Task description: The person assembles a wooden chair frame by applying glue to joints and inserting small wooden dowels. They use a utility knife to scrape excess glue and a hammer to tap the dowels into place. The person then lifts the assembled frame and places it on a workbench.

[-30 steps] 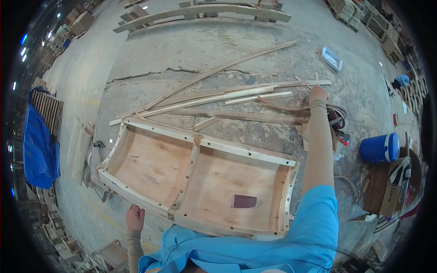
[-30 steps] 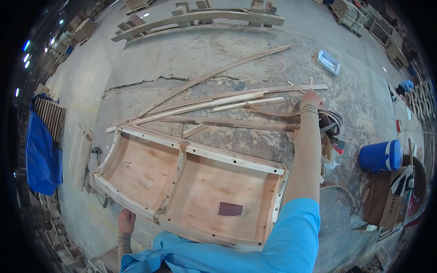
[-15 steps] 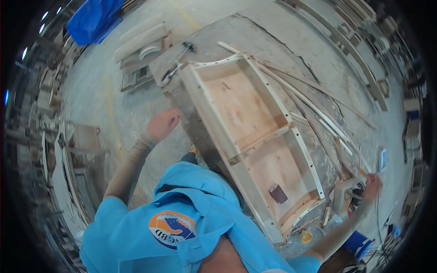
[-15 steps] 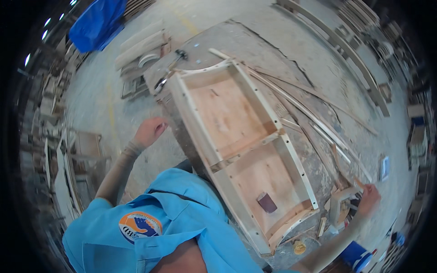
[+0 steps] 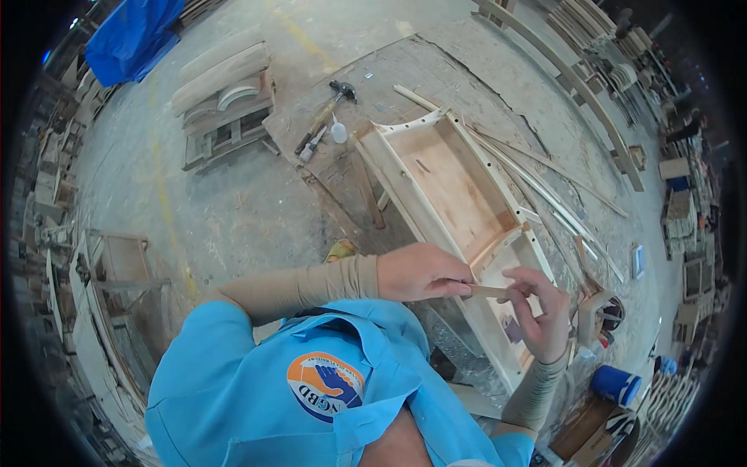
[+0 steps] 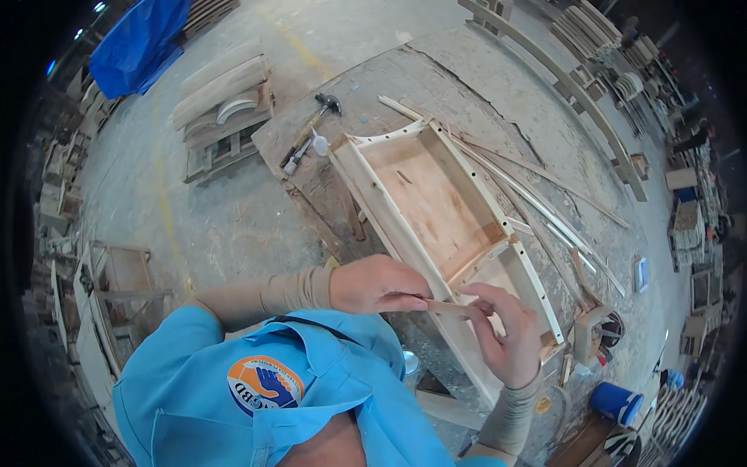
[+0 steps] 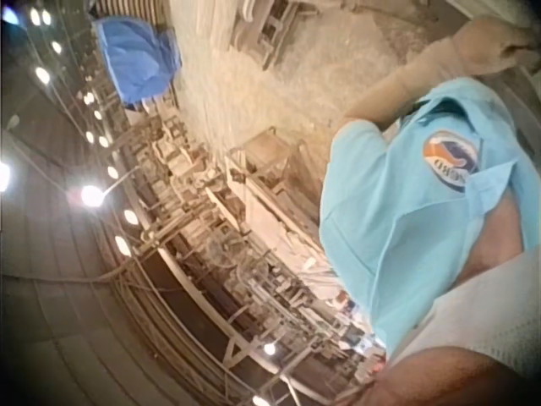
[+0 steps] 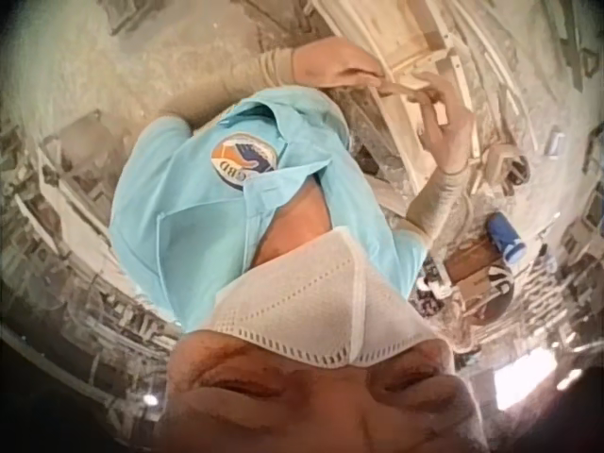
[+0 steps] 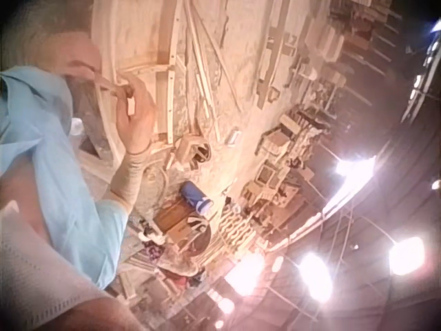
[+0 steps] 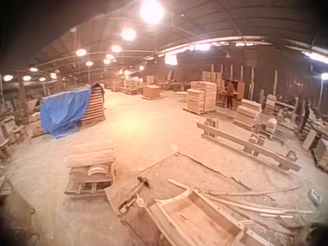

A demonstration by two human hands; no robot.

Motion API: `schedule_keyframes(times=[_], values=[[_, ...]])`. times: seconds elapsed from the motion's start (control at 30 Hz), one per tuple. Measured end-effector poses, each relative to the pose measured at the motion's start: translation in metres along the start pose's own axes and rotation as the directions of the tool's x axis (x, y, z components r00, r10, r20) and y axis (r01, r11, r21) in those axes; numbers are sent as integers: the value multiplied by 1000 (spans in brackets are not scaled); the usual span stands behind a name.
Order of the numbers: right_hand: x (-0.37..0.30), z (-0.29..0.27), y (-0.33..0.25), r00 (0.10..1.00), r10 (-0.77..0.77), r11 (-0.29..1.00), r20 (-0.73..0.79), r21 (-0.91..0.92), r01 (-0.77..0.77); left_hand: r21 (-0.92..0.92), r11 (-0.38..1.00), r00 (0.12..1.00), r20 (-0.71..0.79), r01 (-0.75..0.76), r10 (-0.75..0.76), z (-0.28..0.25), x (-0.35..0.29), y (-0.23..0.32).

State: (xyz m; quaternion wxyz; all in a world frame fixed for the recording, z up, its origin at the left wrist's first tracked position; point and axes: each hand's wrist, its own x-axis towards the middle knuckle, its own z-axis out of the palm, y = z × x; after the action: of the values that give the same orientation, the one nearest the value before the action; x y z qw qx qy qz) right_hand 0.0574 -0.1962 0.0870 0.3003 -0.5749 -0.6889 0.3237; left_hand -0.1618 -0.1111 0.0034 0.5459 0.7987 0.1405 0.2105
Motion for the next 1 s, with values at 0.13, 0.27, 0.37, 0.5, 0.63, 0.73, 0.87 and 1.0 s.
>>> schedule_keyframes(times=[0.13,0.27,0.37,0.5,0.63,0.73,0.87,1.0], values=[[27,69,-14,958,184,942,-221,317,-108,-39,998,996,-73,-53,50,-36,-31,-22],[64,150,-15,894,367,783,-255,603,-150,9,1000,998,-68,11,-10,-92,-68,-51],[92,194,-16,862,423,742,-278,652,-153,-39,996,996,-36,83,-84,-126,-88,-70],[121,230,-17,848,455,713,-272,682,-164,-243,957,976,-109,157,-187,-144,-98,-91],[136,249,-22,837,506,555,-207,822,-132,-358,906,958,-89,225,-273,-160,-96,-96],[138,258,-21,825,512,596,-238,790,-142,-407,861,932,-58,305,-357,-166,-97,-97],[137,269,-13,791,528,600,-309,794,-91,-420,866,942,-70,271,-328,-162,-94,-103],[136,252,-20,766,547,585,-338,809,-62,-135,984,964,-223,117,-146,-162,-94,-126]])
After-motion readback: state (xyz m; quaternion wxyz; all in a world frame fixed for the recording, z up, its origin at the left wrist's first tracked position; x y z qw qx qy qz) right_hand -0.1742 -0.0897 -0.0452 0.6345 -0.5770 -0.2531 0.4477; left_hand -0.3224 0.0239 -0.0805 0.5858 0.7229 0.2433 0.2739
